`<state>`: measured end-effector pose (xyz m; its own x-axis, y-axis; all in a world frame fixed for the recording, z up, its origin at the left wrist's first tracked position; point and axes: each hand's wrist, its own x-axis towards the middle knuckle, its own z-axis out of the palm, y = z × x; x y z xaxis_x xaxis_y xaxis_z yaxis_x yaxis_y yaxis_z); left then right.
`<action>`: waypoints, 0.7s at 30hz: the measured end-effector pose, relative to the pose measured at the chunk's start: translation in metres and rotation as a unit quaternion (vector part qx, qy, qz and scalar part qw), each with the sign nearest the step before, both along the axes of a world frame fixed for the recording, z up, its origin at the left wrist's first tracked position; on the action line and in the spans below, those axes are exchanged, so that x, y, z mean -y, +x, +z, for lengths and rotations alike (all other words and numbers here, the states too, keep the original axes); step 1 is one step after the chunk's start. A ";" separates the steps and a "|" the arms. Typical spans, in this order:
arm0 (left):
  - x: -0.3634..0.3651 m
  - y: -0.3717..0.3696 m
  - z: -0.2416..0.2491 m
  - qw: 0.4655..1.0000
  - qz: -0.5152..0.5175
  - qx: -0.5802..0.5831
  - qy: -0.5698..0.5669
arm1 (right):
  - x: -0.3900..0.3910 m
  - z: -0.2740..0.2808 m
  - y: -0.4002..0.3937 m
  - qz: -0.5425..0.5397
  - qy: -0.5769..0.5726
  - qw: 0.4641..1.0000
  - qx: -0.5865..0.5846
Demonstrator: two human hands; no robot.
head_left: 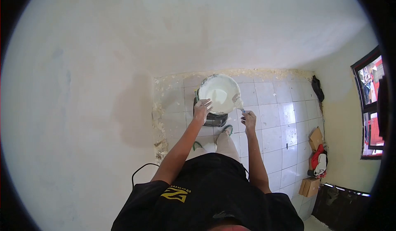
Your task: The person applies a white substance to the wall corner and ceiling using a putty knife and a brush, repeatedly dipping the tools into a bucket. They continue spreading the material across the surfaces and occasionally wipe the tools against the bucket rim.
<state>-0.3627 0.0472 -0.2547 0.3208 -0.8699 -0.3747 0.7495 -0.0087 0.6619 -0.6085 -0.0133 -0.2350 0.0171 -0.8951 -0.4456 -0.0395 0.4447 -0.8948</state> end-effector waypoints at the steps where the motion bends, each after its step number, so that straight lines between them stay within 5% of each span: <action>1: 0.006 -0.002 -0.001 0.999 0.005 0.023 0.028 | 0.008 -0.005 0.000 0.003 -0.011 1.000 -0.010; 6: 0.049 0.017 -0.029 0.974 -0.044 0.180 0.128 | 0.059 -0.013 0.005 0.041 -0.046 0.996 -0.066; 8: 0.064 0.037 -0.048 0.879 -0.119 0.442 0.132 | 0.082 -0.021 0.010 0.075 -0.086 0.990 -0.084; 9: 0.069 0.045 -0.054 0.879 -0.120 0.440 0.138 | 0.095 -0.024 0.011 0.095 -0.090 0.986 -0.106; 11: 0.080 0.057 -0.066 0.758 -0.150 0.604 0.197 | 0.119 -0.038 0.013 0.131 -0.109 0.976 -0.133; 12: 0.085 0.056 -0.081 0.758 -0.151 0.600 0.205 | 0.130 -0.048 0.016 0.163 -0.133 0.965 -0.159; 14: 0.087 0.061 -0.117 0.648 -0.046 0.718 0.249 | 0.148 -0.052 0.024 0.187 -0.113 0.962 -0.167; 17: 0.097 0.054 -0.135 0.668 -0.003 0.672 0.320 | 0.168 -0.107 0.034 0.233 -0.251 0.926 -0.157; 21: 0.092 0.055 -0.192 0.712 0.032 0.613 0.340 | 0.183 -0.134 0.065 0.280 -0.111 0.942 -0.146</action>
